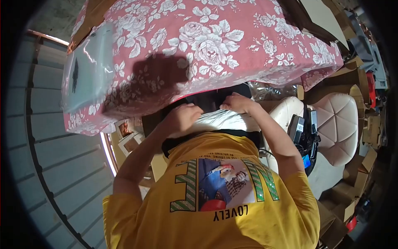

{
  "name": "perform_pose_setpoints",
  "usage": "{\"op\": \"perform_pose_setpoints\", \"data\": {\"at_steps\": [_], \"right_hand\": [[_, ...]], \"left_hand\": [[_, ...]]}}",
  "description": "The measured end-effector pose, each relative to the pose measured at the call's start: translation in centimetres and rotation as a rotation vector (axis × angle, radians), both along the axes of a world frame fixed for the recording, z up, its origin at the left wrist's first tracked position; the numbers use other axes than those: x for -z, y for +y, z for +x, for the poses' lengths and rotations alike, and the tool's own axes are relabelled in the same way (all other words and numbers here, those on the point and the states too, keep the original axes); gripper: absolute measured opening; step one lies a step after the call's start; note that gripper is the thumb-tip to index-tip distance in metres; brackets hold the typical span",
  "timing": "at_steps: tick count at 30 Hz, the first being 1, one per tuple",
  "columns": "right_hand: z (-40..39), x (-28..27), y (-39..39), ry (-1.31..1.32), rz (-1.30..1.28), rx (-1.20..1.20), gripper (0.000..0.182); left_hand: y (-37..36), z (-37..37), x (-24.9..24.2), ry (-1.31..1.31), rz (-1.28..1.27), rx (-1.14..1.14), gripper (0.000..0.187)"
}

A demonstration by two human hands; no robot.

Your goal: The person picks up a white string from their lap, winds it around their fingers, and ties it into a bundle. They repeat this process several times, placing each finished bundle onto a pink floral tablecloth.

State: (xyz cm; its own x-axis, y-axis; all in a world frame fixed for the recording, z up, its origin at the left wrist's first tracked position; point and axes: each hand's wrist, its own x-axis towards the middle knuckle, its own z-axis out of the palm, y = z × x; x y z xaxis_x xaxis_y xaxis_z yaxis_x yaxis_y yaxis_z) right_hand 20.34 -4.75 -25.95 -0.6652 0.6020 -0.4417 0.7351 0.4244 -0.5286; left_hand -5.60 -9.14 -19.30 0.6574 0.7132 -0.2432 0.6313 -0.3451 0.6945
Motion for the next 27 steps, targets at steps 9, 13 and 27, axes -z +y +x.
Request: {"op": "perform_pose_setpoints", "data": {"at_steps": [9,13,27], "right_hand": [[1.0,-0.1,-0.4,0.185,-0.288,0.217,0.019],[1.5,-0.1,-1.2,0.315,-0.348,0.348,0.016],[1.1,-1.0,-1.4,0.344,-0.236,0.441,0.017]], "left_hand": [[2.6,0.8,5.5,-0.077,-0.657,-0.174,0.033],[3.0,1.3,5.9,-0.115,-0.693,-0.182,0.02],[5.3,0.9,8.6,-0.061,-0.567,-0.131,0.023]]}}
